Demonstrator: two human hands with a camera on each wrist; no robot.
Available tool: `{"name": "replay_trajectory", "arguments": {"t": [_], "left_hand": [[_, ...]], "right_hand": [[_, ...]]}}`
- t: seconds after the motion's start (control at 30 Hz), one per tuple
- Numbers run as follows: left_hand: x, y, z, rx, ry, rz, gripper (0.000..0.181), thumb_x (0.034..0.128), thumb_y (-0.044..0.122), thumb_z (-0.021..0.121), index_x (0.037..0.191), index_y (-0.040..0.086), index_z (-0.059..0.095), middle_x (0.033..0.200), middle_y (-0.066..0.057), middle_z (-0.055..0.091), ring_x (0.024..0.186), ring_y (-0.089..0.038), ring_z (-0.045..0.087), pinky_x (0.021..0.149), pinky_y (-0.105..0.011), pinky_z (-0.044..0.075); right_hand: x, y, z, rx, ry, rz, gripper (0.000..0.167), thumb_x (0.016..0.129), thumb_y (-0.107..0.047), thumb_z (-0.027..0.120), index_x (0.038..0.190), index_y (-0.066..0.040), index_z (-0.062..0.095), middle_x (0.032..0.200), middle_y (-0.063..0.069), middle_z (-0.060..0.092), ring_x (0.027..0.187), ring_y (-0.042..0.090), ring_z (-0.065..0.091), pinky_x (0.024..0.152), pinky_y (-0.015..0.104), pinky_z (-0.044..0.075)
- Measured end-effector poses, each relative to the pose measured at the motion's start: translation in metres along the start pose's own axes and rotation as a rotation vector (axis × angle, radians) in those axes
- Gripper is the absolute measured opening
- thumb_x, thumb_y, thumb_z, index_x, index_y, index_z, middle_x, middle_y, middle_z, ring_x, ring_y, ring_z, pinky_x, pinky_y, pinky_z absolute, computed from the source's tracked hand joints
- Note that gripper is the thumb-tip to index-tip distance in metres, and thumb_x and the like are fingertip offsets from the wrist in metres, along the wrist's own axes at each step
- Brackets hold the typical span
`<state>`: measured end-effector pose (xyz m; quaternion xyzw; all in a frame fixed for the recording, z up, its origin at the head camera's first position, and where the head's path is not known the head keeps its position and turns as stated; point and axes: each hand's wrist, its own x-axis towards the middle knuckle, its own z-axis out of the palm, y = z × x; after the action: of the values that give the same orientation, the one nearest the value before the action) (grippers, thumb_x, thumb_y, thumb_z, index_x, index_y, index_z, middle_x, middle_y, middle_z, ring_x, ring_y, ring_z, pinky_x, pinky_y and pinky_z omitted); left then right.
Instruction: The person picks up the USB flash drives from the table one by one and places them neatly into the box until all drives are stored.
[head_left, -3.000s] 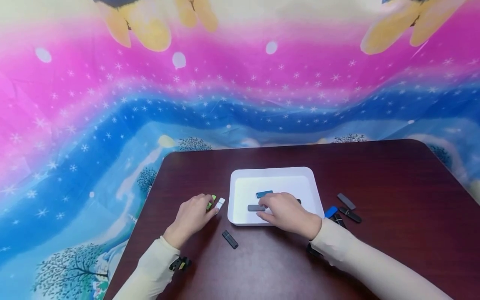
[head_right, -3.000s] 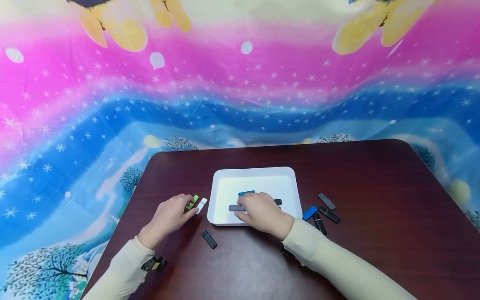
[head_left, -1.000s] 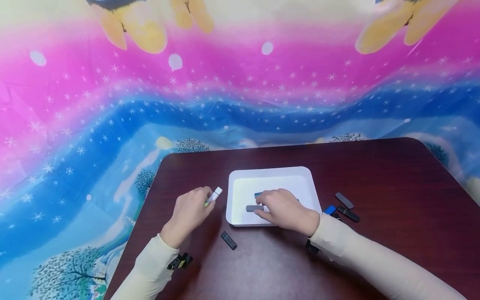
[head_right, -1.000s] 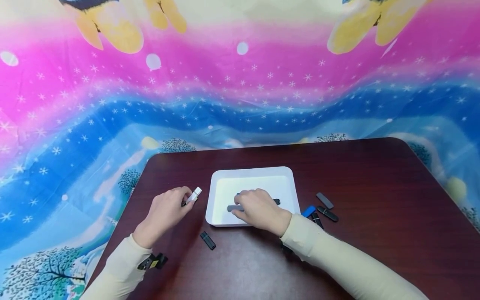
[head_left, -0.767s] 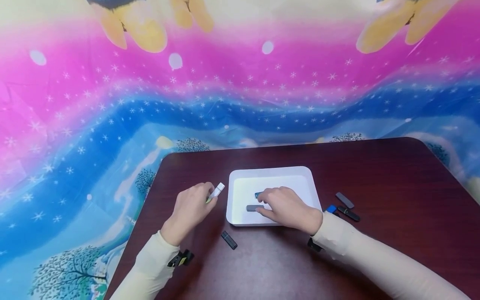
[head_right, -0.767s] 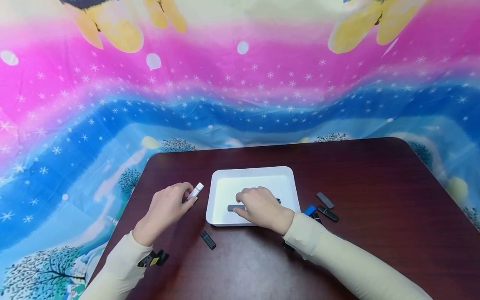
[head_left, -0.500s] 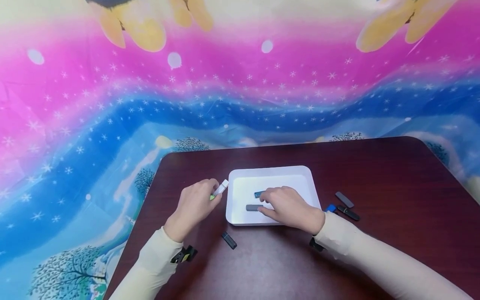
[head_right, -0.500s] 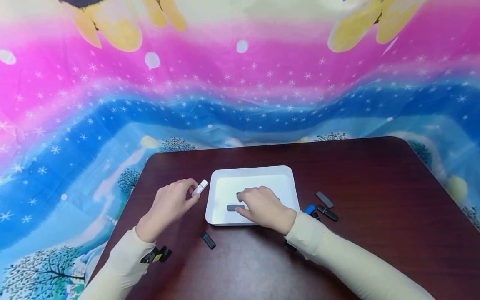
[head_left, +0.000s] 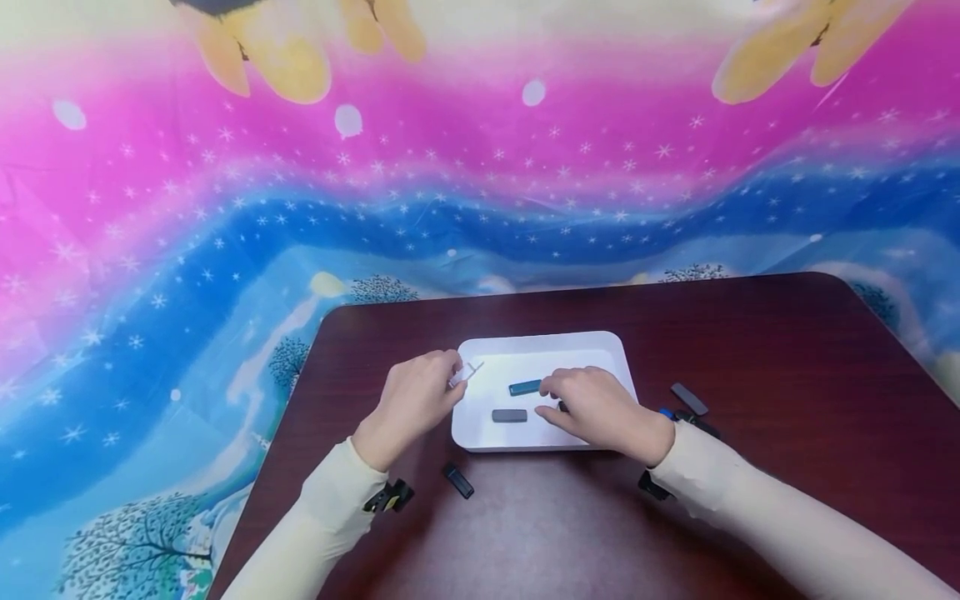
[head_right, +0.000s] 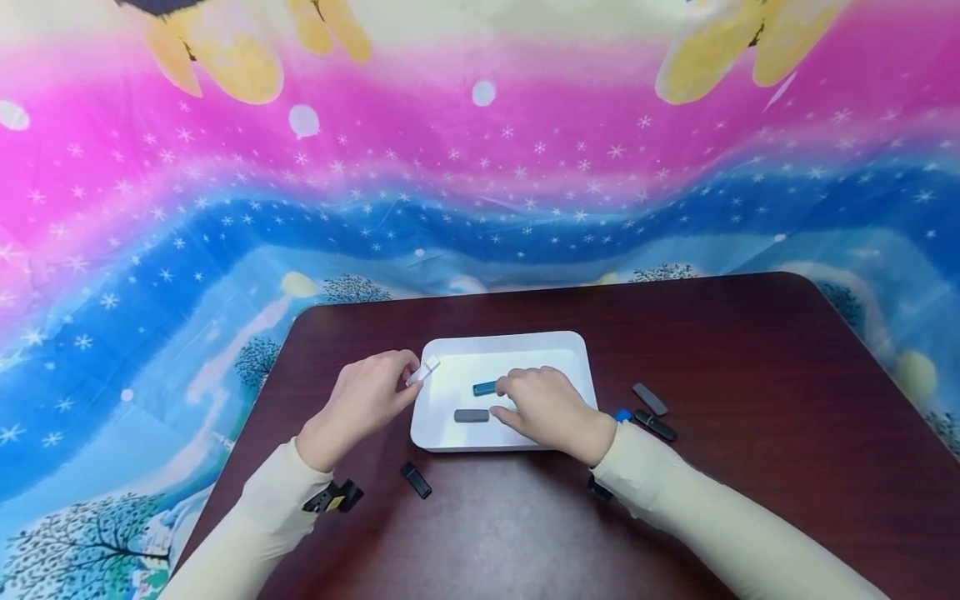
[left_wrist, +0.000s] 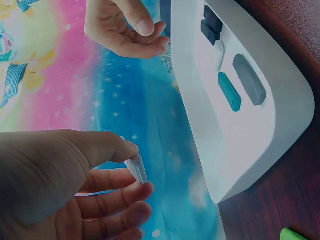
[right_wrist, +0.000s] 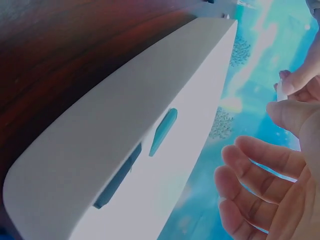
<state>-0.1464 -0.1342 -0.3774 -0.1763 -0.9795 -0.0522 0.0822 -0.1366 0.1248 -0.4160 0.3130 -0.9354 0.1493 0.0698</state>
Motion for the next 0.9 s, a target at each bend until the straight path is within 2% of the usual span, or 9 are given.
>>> {"name": "replay_trajectory", "arguments": {"t": [0.4,0.7,0.9], "left_hand": [[0.019,0.012,0.016,0.040,-0.079,0.056,0.019,0.0894,0.028,0.077,0.102,0.013,0.075,0.082,-0.001,0.075,0.065,-0.013,0.064,0.051,-0.030,0.049],[0.033,0.016,0.032,0.095,-0.193,0.044,0.022,0.0919,0.031,0.075,0.103,0.012,0.075,0.083,-0.003,0.075,0.058,-0.012,0.057,0.049,-0.028,0.043],[0.039,0.020,0.042,0.110,-0.243,0.031,0.027,0.0922,0.032,0.075,0.108,0.011,0.075,0.089,-0.004,0.076,0.062,-0.014,0.057,0.055,-0.029,0.047]], "right_hand": [[-0.005,0.012,-0.003,-0.006,-0.026,0.037,0.024,0.089,-0.031,0.077,0.103,-0.011,0.076,0.091,0.002,0.075,0.074,0.011,0.066,0.074,0.035,0.056],[-0.008,0.021,-0.002,-0.016,-0.048,0.081,0.025,0.089,-0.033,0.077,0.102,-0.012,0.076,0.091,0.001,0.075,0.070,0.008,0.062,0.069,0.032,0.055],[-0.009,0.024,-0.001,-0.010,-0.062,0.100,0.025,0.089,-0.033,0.076,0.103,-0.012,0.076,0.093,0.003,0.076,0.066,0.007,0.057,0.067,0.030,0.053]]}}
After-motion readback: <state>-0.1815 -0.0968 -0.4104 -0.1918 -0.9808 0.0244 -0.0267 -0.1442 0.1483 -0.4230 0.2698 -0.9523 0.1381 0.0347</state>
